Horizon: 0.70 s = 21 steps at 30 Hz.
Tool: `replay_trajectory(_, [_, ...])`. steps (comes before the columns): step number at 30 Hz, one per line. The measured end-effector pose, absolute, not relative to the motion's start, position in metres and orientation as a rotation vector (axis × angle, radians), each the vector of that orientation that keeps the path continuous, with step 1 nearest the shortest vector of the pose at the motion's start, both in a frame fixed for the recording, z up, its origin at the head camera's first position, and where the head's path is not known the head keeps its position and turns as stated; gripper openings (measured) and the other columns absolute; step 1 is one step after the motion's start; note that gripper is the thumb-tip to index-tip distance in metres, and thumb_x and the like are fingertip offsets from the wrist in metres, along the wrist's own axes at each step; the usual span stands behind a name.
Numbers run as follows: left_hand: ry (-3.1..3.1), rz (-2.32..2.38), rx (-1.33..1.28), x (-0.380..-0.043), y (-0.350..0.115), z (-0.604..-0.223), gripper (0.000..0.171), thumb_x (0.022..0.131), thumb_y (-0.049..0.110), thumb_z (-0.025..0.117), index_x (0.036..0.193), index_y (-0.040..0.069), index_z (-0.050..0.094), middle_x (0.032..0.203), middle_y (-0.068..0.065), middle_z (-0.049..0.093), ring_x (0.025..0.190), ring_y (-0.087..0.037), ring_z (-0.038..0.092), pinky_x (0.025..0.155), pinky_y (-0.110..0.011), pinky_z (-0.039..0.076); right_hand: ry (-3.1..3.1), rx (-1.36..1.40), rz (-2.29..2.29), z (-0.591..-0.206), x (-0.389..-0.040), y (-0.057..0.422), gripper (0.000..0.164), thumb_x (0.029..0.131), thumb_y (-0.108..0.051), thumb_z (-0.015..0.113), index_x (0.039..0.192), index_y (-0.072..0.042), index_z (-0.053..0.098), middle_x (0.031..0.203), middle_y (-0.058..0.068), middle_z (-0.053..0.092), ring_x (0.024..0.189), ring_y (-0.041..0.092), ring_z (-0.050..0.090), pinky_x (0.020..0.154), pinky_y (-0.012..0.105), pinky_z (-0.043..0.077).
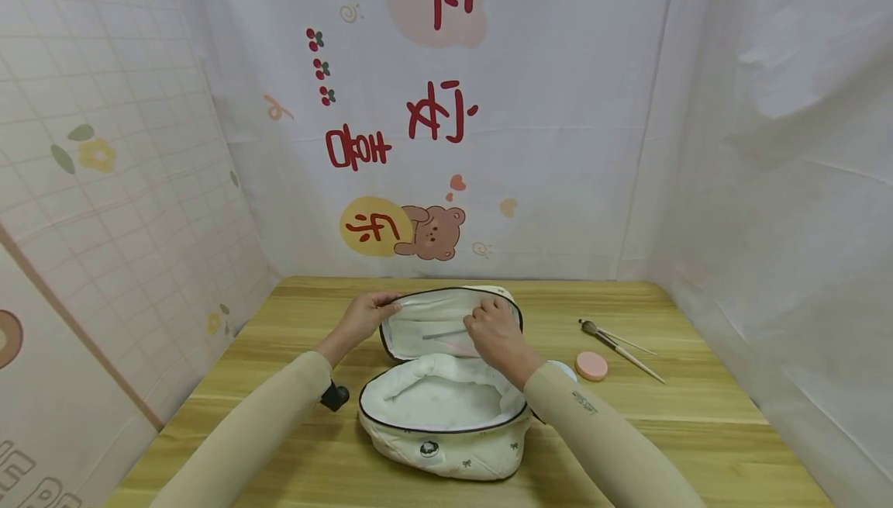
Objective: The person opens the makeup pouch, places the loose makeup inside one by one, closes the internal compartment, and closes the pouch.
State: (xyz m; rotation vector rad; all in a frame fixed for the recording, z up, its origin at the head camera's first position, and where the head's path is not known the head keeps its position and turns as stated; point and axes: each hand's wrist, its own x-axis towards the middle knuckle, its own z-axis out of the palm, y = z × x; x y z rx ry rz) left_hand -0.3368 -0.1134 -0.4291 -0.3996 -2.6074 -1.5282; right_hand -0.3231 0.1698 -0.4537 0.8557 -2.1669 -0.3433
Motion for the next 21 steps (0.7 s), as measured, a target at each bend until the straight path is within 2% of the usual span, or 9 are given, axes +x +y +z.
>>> replay_trajectory(9, [-2.6,-1.525,-0.411,-0.337,-0.115,-0.429,0.025,0.098,0.012,0.064,0.121,0.008,0.072,0.12,-0.006,0.069,0.114,-0.025,0.061,0.095,-0.043,0.05,-2.196,0.85,-0.267,-0.451,-0.318,0.182,0.015,0.09,-0.008,0.062,0.079,-0.013,0.071,0.075,0.004,0.067,0.076,0.025,0.055,0.067,0.039,0.04])
replay_trajectory(16, [-2.593,-1.546,-0.42,-0.337,-0.116,-0.43,0.024,0.097,0.012,0.065,0.12,0.008,0.073,0.12,-0.006,0.069,0.114,-0.025,0.061,0.096,-0.044,0.049,-2.206,0.817,-0.171,-0.452,-0.311,0.198,0.006,0.09,-0.016,0.07,0.089,-0.014,0.075,0.081,0.001,0.069,0.08,0.025,0.06,0.069,0.04,0.043])
replay_trajectory(21, [-2.586,-1.568,-0.425,-0.336,-0.117,-0.429,0.025,0.097,0.011,0.065,0.12,0.007,0.072,0.119,-0.007,0.069,0.113,-0.024,0.061,0.096,-0.044,0.049,-2.164,0.795,-0.103,-0.452,-0.306,0.212,0.007,0.09,-0.016,0.068,0.086,-0.013,0.073,0.081,0.003,0.07,0.08,0.027,0.064,0.071,0.043,0.046])
